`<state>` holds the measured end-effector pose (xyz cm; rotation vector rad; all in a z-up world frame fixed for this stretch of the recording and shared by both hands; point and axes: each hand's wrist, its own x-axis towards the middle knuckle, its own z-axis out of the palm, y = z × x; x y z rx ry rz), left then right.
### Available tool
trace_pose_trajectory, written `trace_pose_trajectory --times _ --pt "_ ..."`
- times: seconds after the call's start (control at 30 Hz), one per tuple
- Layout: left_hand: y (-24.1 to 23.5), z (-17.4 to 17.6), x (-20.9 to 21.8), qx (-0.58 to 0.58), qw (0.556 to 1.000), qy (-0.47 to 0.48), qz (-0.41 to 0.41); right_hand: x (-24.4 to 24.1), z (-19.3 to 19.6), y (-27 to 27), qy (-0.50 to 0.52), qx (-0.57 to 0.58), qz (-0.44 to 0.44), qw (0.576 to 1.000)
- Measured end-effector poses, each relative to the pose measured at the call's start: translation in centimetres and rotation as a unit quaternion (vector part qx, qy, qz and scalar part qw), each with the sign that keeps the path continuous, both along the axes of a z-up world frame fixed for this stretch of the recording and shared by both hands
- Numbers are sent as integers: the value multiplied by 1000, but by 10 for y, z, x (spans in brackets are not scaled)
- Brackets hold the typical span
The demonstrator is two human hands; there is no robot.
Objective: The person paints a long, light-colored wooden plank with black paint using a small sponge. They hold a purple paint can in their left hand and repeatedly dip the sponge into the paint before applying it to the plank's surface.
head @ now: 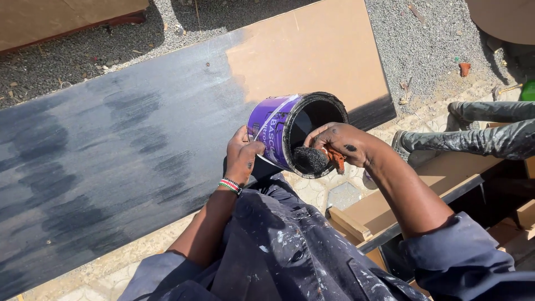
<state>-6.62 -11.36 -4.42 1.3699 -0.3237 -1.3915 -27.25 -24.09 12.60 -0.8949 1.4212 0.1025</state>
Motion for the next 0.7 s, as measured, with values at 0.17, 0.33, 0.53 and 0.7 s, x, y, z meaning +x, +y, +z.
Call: trace_pose_trajectory --times 0.17,0.33,0.53,0.7 --pt "-3 13 -3 6 1000 -7 -14 -91 -169 -68 -35 -190 392 900" --pt "-8 22 -7 4 1000 -11 -19 -70 -152 -64 33 -225 488 843" --pt "-4 -61 -10 10 998 -45 -35 -127 -206 -89 -31 -212 487 847" --pt "-13 -30 -18 24 999 -33 -33 -114 -188 -74 -126 -256 455 844"
